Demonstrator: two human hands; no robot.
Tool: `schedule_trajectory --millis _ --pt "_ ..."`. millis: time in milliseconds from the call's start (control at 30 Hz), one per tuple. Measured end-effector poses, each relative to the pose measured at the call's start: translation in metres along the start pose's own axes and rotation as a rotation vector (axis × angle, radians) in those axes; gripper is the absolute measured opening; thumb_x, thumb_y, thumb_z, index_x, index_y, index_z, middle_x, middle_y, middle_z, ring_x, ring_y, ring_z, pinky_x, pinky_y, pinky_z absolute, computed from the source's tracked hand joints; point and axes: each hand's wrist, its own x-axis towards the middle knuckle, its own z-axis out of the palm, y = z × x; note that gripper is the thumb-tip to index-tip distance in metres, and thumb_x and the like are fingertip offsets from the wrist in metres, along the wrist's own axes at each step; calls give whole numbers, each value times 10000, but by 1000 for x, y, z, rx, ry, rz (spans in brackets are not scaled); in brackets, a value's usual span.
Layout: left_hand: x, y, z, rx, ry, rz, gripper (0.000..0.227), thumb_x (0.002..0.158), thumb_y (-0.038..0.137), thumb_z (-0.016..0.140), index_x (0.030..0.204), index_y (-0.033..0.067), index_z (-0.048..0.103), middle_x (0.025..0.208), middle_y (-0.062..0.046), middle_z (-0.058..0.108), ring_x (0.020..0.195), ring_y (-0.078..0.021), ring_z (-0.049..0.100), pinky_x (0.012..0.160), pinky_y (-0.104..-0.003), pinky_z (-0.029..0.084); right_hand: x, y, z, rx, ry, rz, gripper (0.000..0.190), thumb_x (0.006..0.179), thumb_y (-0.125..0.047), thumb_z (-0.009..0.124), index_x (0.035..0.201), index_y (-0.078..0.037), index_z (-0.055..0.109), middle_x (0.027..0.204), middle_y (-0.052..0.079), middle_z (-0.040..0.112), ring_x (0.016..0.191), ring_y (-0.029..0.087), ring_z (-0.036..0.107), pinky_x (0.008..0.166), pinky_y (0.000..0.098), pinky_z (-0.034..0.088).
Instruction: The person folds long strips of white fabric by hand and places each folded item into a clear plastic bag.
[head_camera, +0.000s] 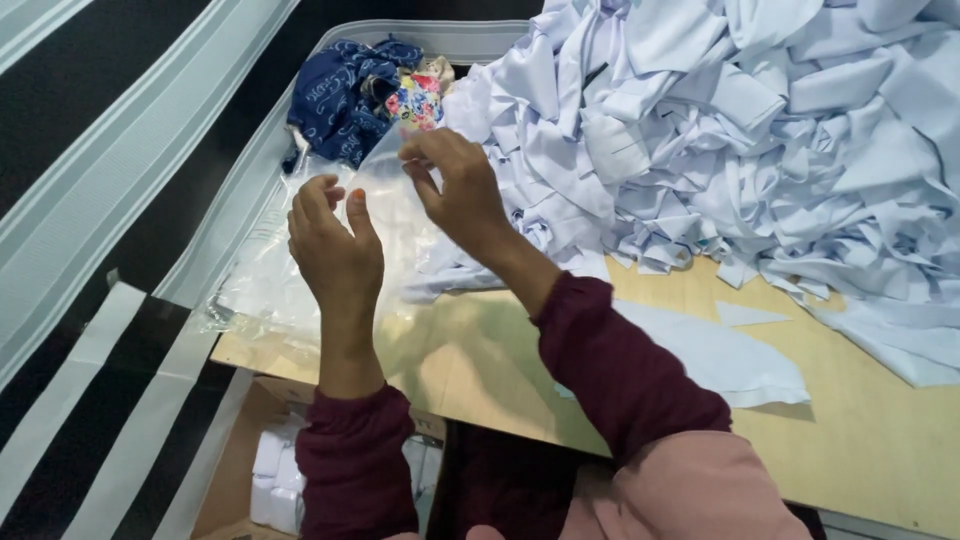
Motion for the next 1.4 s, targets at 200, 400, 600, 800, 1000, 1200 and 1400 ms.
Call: schedule_trajectory --millis 200,400,600,800,1000,1200,1400 --pt "-32 68 -10 -314 -265 3 114 1032 169 544 1027 81 617 949 -69 646 892 -243 591 746 -394 471 4 -51 -167 -78 -38 -115 119 1008 46 705 1077 -34 651 941 83 646 851 214 618 792 341 513" --pt "-113 90 39 -351 -421 -133 214 1085 243 486 999 94 614 765 -128 629 732 -354 666 705 -458 545 -77 5 -208 -101 -68 140 111 935 -21 760 1000 -106 729 839 42 650 804 263 696 742 325 574" --pt "-161 59 79 -23 -671 -257 275 1070 346 486 1178 132 621 964 -126 715 915 -354 712 800 -491 564 -152 75 -194 -89 -279 306 140 939 -175 731 1063 -109 726 943 131 692 887 346 712 794 458 580" --pt "-168 37 90 234 -398 -68 328 923 293 712 1188 108 655 1031 -124 651 978 -382 647 795 -530 535 -152 116 -258 -251 -53 302 105 963 -135 756 1067 -141 755 930 40 677 917 259 694 813 370 562" --pt "-158 116 65 148 -324 134 273 881 275 725 1140 214 665 1003 -22 591 981 -289 600 783 -441 476 -173 139 -271 -384 -28 297 152 893 -177 820 1024 -156 746 987 50 647 979 286 668 865 400 543" --pt "-181 131 86 108 -979 108 421 958 470 624 1195 126 671 972 -103 678 965 -328 687 770 -474 556 -172 149 -248 -456 -89 325 119 846 -112 826 944 -109 757 1088 78 634 1036 309 646 892 431 542" --pt "-169 132 78 -111 -682 95 241 935 242 713 1129 100 730 947 -130 681 950 -343 673 770 -458 545 -131 86 -301 -155 109 392 125 1016 -75 676 1068 -115 783 936 72 707 878 253 714 787 345 566"
